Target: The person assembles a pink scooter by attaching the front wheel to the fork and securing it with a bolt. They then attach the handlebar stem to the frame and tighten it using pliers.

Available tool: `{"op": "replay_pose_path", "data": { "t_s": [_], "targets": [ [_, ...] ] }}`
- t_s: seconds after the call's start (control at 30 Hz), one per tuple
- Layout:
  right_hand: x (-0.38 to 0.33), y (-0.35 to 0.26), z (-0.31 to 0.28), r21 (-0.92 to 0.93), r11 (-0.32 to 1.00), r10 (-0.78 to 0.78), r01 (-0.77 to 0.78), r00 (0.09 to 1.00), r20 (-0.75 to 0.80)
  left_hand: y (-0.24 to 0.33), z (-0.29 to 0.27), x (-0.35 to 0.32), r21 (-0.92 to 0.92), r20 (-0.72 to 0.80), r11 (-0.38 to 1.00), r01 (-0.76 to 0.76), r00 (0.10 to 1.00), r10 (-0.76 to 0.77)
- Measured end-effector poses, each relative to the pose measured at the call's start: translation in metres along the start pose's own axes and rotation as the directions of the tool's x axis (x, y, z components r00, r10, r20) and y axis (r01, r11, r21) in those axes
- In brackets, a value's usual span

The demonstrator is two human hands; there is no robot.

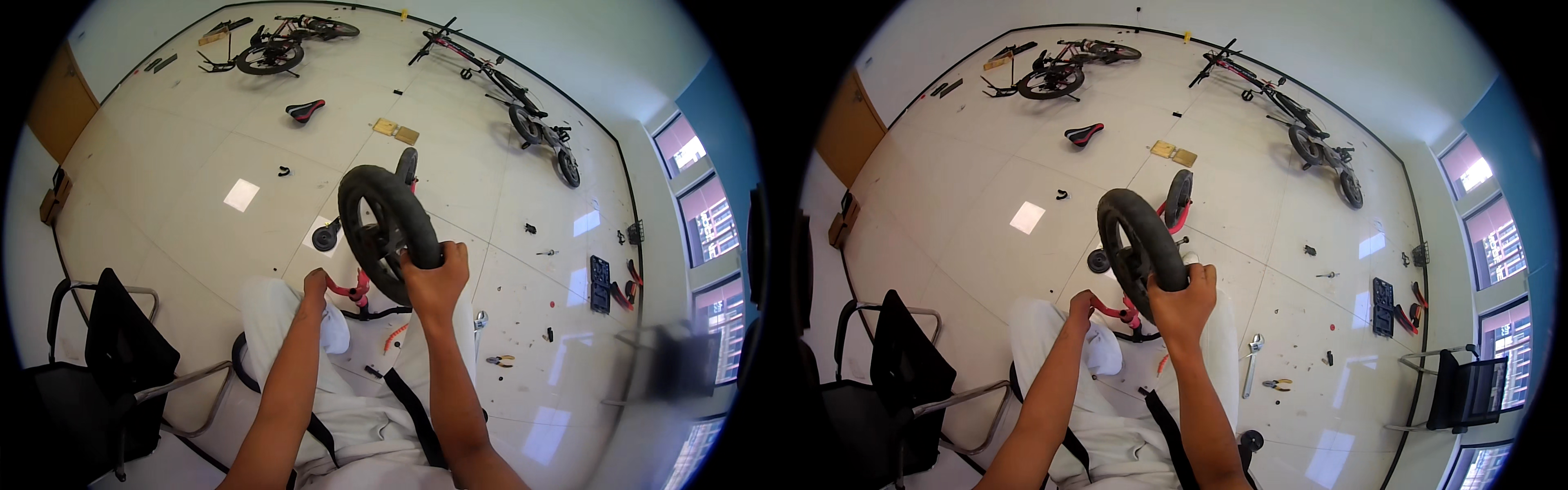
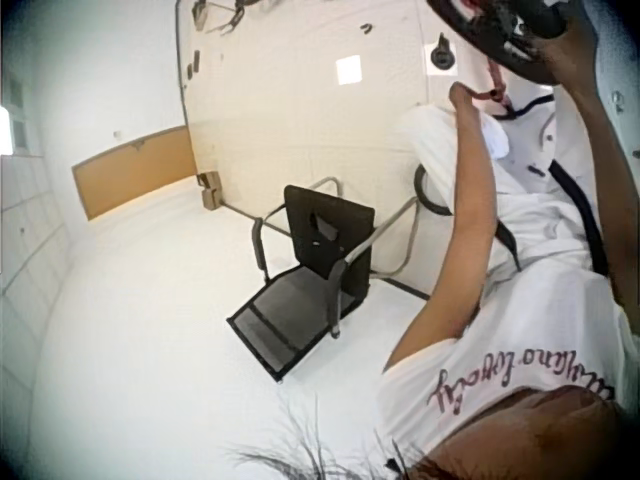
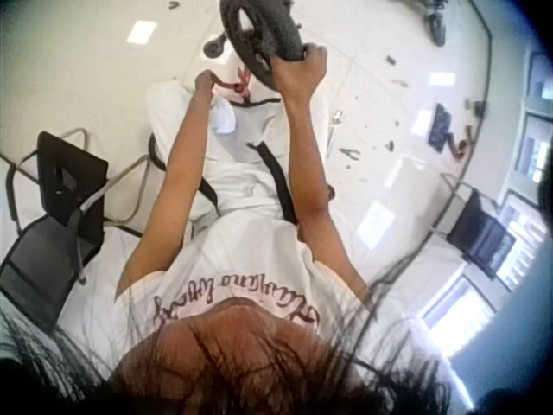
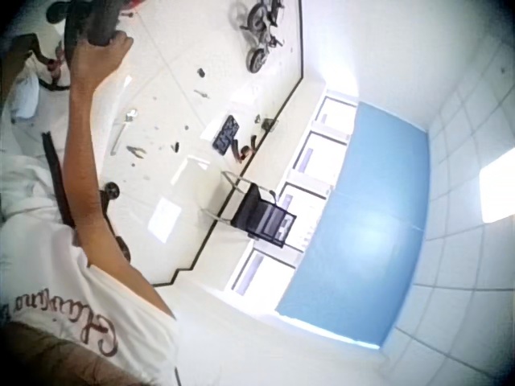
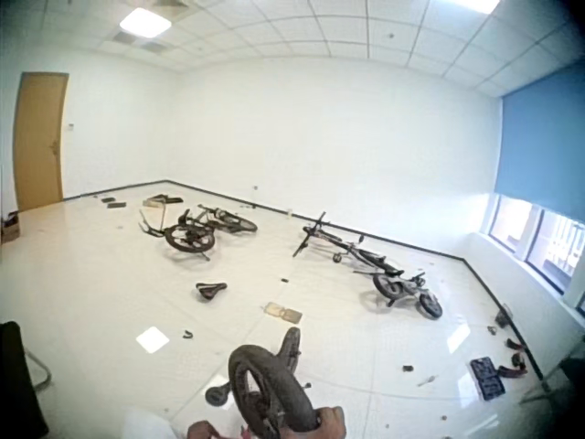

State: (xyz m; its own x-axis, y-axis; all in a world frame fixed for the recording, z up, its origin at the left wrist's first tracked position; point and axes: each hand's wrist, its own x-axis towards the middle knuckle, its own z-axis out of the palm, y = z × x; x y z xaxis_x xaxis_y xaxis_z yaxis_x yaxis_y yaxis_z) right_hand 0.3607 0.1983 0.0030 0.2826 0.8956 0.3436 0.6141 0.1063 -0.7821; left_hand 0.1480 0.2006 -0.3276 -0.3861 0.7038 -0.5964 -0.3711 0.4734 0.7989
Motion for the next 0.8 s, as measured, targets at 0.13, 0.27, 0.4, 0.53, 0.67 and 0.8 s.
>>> {"op": "replay_pose_path", "data": {
  "t_s": [0.13,0.27,0.4,0.53,0.67,0.8],
  "targets": [
    [-0.013,0.002,0.014,-0.006,1.0,0.012,-0.011,0.998,0.062,-0.012,-0.004,-0.006,0.273,-0.048,0.923,-0.27,0.955,0.293],
    [-0.013,0.014,0.007,-0.048,0.998,0.039,-0.037,0.998,0.052,-0.007,0.02,-0.027,0.547,-0.16,0.783,-0.296,0.882,0.444],
    [-0.016,0.017,0.0,-0.058,0.997,0.055,-0.054,0.998,0.027,-0.012,0.022,-0.029,0.585,-0.206,0.757,-0.29,0.85,0.485],
    [-0.018,0.017,-0.009,-0.101,0.995,0.004,-0.004,1.0,0.001,-0.012,0.03,-0.029,0.648,-0.295,0.737,-0.194,0.827,0.478],
    [-0.019,0.006,-0.026,-0.138,0.99,0.005,-0.006,1.0,-0.007,-0.005,0.042,-0.035,0.614,-0.332,0.782,-0.106,0.864,0.378],
    [-0.02,-0.019,-0.033,-0.138,0.99,-0.026,0.025,1.0,-0.01,-0.007,0.04,-0.026,0.43,-0.394,0.899,-0.082,0.879,0.269]
  ]
}}
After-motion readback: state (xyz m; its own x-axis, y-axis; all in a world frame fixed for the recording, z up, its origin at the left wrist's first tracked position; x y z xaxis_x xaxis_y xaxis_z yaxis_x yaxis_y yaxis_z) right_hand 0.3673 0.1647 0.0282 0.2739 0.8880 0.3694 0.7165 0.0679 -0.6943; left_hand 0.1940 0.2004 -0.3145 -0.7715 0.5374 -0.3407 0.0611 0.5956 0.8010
